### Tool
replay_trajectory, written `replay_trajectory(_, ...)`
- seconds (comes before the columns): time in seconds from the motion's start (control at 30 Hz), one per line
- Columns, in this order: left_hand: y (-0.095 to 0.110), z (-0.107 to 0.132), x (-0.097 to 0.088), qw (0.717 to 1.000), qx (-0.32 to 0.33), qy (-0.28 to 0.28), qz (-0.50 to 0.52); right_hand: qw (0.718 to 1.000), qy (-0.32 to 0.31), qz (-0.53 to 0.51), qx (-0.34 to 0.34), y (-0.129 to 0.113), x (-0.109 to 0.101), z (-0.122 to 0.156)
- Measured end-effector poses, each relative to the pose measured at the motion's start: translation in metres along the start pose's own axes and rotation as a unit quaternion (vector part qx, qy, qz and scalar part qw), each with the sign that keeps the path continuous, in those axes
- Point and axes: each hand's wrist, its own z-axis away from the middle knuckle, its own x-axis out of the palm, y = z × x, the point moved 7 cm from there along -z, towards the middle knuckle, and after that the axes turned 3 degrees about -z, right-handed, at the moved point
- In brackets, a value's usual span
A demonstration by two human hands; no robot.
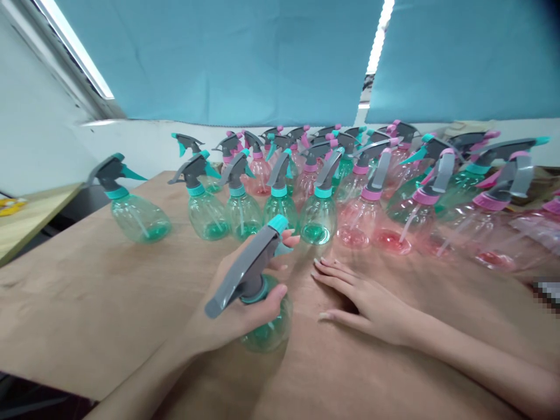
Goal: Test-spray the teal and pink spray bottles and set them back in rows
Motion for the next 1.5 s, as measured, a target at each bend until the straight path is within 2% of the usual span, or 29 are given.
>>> replay_trajectory(0.2,-0.002,0.001,-0.001,0.999,0.010,0.029,0.027,1.000,0.004,-0.007,-0.002,0.001,0.000,0.001)
replay_trajectory(0.53,-0.002,-0.001,0.003,0.996,0.000,0.043,0.073,1.000,0.001,-0.001,0.005,0.002,0.001,0.000)
replay_trajectory(0.8,0.008,0.000,-0.005,0.994,0.021,0.091,-0.055,1.000,-0.001,-0.005,0.003,0.000,-0.001,0.000)
replay_trajectory(0.9,0.011,0.001,-0.005,0.993,0.028,0.099,-0.054,1.000,-0.003,-0.002,0.004,0.001,-0.001,0.000)
replay_trajectory(1.07,0.007,-0.001,-0.003,0.995,-0.012,0.100,0.012,1.000,0.001,-0.002,0.001,0.001,0.000,0.000)
replay_trajectory(1.27,0.007,-0.002,-0.004,0.997,-0.007,0.073,-0.037,1.000,0.012,-0.007,-0.004,0.002,-0.001,0.001)
replay_trajectory(1.5,-0.005,0.007,-0.005,0.998,-0.012,0.038,-0.052,1.000,0.015,-0.007,-0.003,0.002,-0.001,0.002)
